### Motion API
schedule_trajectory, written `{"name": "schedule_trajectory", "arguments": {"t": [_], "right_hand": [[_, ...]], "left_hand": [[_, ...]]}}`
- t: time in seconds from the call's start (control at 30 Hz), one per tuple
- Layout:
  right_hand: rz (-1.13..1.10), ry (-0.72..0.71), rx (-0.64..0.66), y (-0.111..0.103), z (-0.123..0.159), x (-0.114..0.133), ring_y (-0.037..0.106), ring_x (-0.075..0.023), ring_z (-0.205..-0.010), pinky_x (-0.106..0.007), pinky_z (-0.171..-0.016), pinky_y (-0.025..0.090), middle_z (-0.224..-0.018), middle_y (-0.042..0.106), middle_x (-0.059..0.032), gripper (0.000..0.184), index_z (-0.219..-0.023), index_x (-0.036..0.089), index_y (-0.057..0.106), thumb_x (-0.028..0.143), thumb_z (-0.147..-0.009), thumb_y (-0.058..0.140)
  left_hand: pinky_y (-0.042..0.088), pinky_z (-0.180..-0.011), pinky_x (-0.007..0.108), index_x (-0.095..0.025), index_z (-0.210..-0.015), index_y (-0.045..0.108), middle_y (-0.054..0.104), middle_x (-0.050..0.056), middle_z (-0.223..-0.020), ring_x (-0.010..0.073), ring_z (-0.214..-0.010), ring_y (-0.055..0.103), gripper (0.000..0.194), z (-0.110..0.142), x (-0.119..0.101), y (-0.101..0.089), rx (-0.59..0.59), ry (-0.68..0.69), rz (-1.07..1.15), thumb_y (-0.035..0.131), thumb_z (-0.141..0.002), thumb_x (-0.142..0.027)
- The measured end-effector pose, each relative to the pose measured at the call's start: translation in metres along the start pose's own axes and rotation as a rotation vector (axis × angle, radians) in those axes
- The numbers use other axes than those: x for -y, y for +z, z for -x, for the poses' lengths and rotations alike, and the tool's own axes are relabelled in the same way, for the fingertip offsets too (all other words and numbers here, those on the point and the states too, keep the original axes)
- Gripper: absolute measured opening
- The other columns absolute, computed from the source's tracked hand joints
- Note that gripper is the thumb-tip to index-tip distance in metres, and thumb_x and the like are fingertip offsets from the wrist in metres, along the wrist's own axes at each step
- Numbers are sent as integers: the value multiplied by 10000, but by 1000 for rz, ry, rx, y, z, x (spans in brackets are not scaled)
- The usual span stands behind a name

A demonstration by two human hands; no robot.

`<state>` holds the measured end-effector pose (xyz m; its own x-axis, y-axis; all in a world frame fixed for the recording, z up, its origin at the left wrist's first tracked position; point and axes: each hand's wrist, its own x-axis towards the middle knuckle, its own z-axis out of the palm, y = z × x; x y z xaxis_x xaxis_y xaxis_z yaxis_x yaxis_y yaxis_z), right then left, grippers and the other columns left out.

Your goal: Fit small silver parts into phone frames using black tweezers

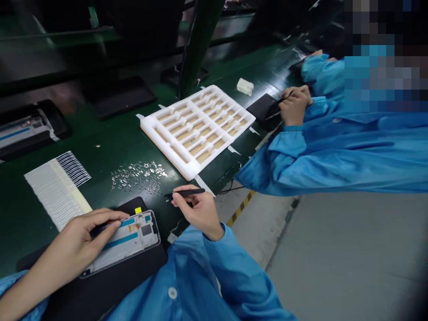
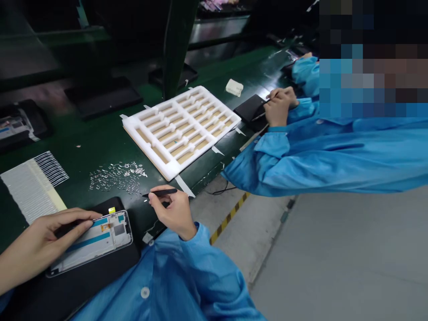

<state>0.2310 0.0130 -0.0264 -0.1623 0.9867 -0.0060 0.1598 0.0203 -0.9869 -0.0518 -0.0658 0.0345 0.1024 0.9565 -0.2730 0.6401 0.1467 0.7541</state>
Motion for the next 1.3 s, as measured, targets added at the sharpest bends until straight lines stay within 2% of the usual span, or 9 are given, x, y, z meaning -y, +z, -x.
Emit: {"name": "schedule_trajectory", "arguments": {"t": [0.23, 0.33, 0.43, 0.6, 0.83, 1.03, 1.2, 1.3], "right_hand": [[-1, 4, -42, 5, -1, 0, 804, -224, -660, -302, -621, 677, -784, 811, -93, 269, -974, 155, 780, 415, -907, 799], [-16, 14, -52, 5, -1, 0, 800, -221, -658, -305, -629, 682, -773, 806, -89, 289, -979, 151, 779, 428, -902, 805], [-39, 29, -26, 3, -3, -1, 802, -221, -674, -318, -653, 690, -790, 807, -89, 315, -996, 147, 777, 442, -892, 816], [-94, 91, 52, -2, -8, -1, 796, -213, -685, -348, -705, 704, -767, 793, -69, 355, -1015, 153, 769, 472, -873, 836], [-162, 118, 86, -5, -13, -2, 787, -202, -680, -343, -703, 697, -726, 778, -51, 440, -993, 158, 772, 555, -831, 869], [-183, 70, 82, -10, 1, 17, 793, -204, -689, -346, -703, 700, -751, 801, -53, 332, -998, 175, 781, 481, -887, 848], [-230, 12, 252, 11, 19, 47, 790, -195, -710, -321, -688, 701, -818, 791, -55, 185, -993, 189, 791, 368, -948, 791], [-212, 5, 347, 30, 23, 54, 795, -198, -721, -317, -682, 699, -898, 794, -69, 149, -980, 190, 797, 333, -947, 775]], "left_hand": [[607, -589, 188, -370, -1126, 847, 822, 3, -1188, 241, -997, 802, 393, -1, -4, 0, 5, -5, 12, 617, -956, -640], [622, -633, 192, -365, -1127, 849, 826, 6, -1168, 236, -995, 803, 391, -1, -5, 0, 7, -4, 20, 621, -958, -633], [626, -657, 199, -353, -1124, 851, 827, 14, -1166, 242, -1007, 800, 387, 0, -5, 0, -1, 2, 22, 628, -959, -624], [587, -558, 199, -361, -1122, 851, 829, 17, -1156, 249, -953, 805, 381, 1, -3, 0, -21, 18, 12, 634, -955, -625], [634, -661, 233, -340, -1121, 855, 831, 34, -1156, 257, -946, 807, 389, -1, -4, 0, -25, 29, 3, 645, -951, -619], [642, -717, 261, -314, -1151, 848, 824, 56, -1172, 257, -965, 798, 413, 1, -2, -1, -3, 30, -7, 610, -978, -604], [628, -842, 278, -311, -1215, 815, 798, 43, -1232, 231, -1070, 765, 361, 3, -2, 0, 48, 24, -7, 565, -1036, -499], [603, -925, 294, -309, -1211, 808, 792, 33, -1227, 219, -1104, 749, 334, 3, -3, 0, 59, 52, -3, 541, -1057, -439]]}}
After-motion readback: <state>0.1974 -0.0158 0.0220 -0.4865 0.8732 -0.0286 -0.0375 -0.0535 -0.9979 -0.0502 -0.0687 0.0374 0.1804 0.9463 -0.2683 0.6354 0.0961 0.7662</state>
